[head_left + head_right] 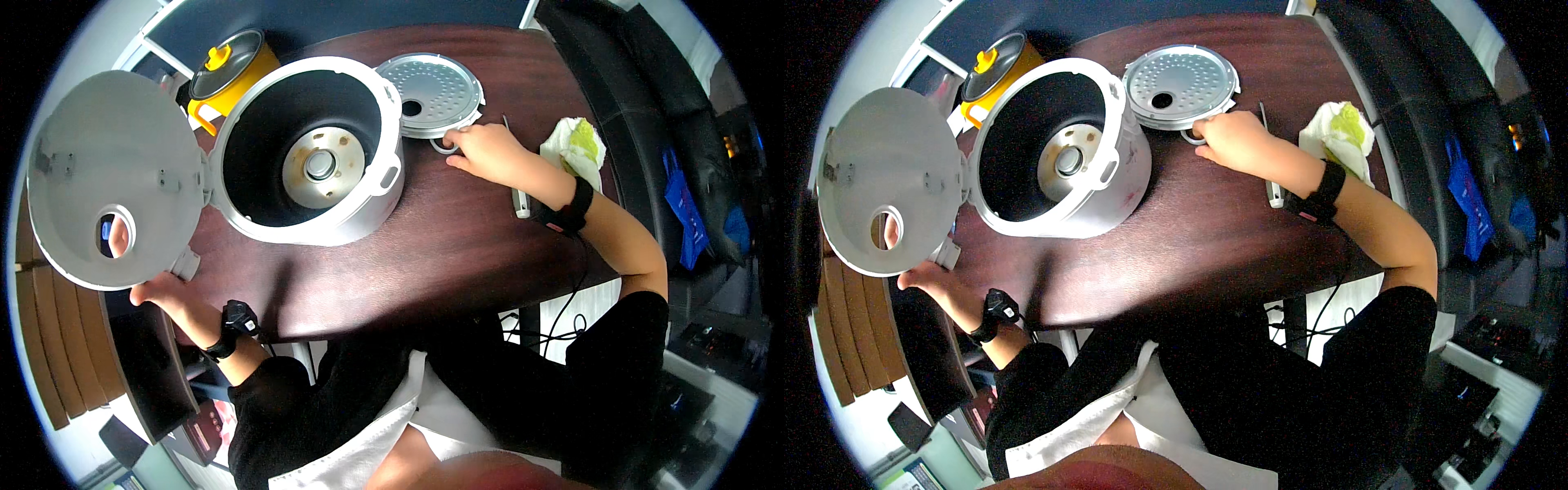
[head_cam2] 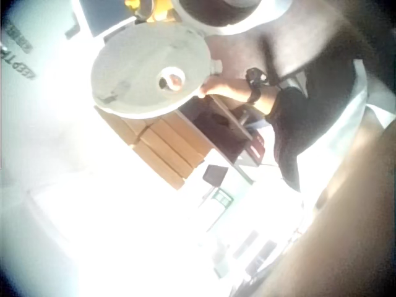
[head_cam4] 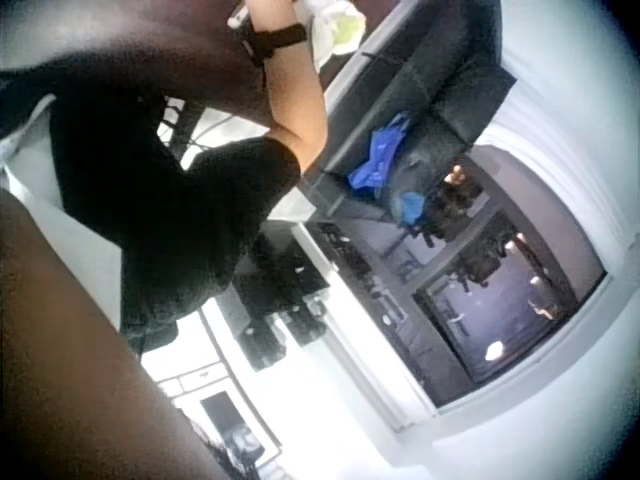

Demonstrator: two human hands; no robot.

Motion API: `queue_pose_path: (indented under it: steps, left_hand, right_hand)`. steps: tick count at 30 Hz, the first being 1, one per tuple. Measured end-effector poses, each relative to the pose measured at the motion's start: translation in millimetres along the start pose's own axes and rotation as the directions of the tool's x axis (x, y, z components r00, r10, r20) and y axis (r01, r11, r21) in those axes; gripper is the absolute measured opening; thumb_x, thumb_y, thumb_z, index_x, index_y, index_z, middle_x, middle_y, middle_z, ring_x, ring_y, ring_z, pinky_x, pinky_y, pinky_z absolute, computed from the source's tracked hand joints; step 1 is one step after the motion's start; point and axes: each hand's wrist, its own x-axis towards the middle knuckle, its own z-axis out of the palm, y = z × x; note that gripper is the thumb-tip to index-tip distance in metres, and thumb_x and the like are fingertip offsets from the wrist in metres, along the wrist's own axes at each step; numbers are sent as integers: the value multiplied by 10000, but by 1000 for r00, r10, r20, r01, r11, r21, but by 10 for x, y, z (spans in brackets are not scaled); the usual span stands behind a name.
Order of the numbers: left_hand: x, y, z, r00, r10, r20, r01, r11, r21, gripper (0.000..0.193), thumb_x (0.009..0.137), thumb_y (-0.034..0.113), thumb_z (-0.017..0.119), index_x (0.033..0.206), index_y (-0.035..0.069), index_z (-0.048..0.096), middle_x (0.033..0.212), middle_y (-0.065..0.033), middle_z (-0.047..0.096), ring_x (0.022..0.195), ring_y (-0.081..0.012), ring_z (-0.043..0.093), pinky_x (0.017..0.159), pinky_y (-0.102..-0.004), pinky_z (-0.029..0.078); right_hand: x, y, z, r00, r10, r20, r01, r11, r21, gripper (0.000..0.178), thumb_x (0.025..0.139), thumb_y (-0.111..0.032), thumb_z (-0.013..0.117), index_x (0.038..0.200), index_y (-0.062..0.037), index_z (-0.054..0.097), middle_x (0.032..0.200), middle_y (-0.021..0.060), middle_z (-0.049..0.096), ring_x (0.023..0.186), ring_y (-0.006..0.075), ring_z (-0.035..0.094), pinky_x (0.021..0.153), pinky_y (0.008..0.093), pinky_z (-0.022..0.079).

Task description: The person disassembles a white electric pressure cooker on a wooden table. They use a screwdriver to pry open the lid, remove the inner lid and sealing ring, and separate the components for inspection.

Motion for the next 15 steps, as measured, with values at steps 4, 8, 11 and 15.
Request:
queue_pose_path:
  steps: [4, 8, 11, 15]
  left_hand:
    - [43, -521, -521, 935, -355, 25, 355, 933, -50, 860, 851, 724, 204, 1052, -42, 537, 840, -197, 638, 562, -227, 627, 504, -333, 527]
    - [-227, -224, -308, 896, -426, 128, 442, 823, -356, 608, 955, 515, 191, 705, 45, 484, 603, -114, 533, 497, -208, 533, 421, -284, 445]
    - [-341, -100, -310, 896, -373, 242, 443, 794, -416, 569, 962, 477, 222, 664, 37, 427, 553, -72, 401, 506, -214, 473, 407, -303, 435]
    - [-372, 131, -256, 893, -288, 344, 437, 734, -520, 551, 958, 469, 238, 648, 45, 405, 550, -67, 379, 530, -222, 478, 396, -321, 433]
  right_hand:
    - [134, 10, -17, 991, -111, 77, 120, 985, -122, 167, 794, -202, 628, 857, -49, 610, 733, 152, 632, 684, 318, 638, 622, 416, 513]
    - [6, -166, -416, 992, -79, 97, 61, 984, 168, 184, 721, -189, 630, 773, -15, 598, 561, 130, 525, 508, 253, 541, 507, 362, 410]
    - [-129, -280, -673, 996, 37, 78, -61, 940, 337, 228, 720, -196, 684, 671, -32, 533, 482, 63, 420, 419, 203, 394, 442, 338, 310]
    - [-182, -582, -1030, 998, 15, -61, 16, 879, 476, 331, 655, -148, 740, 589, -46, 432, 571, 34, 425, 498, 183, 388, 467, 306, 297]
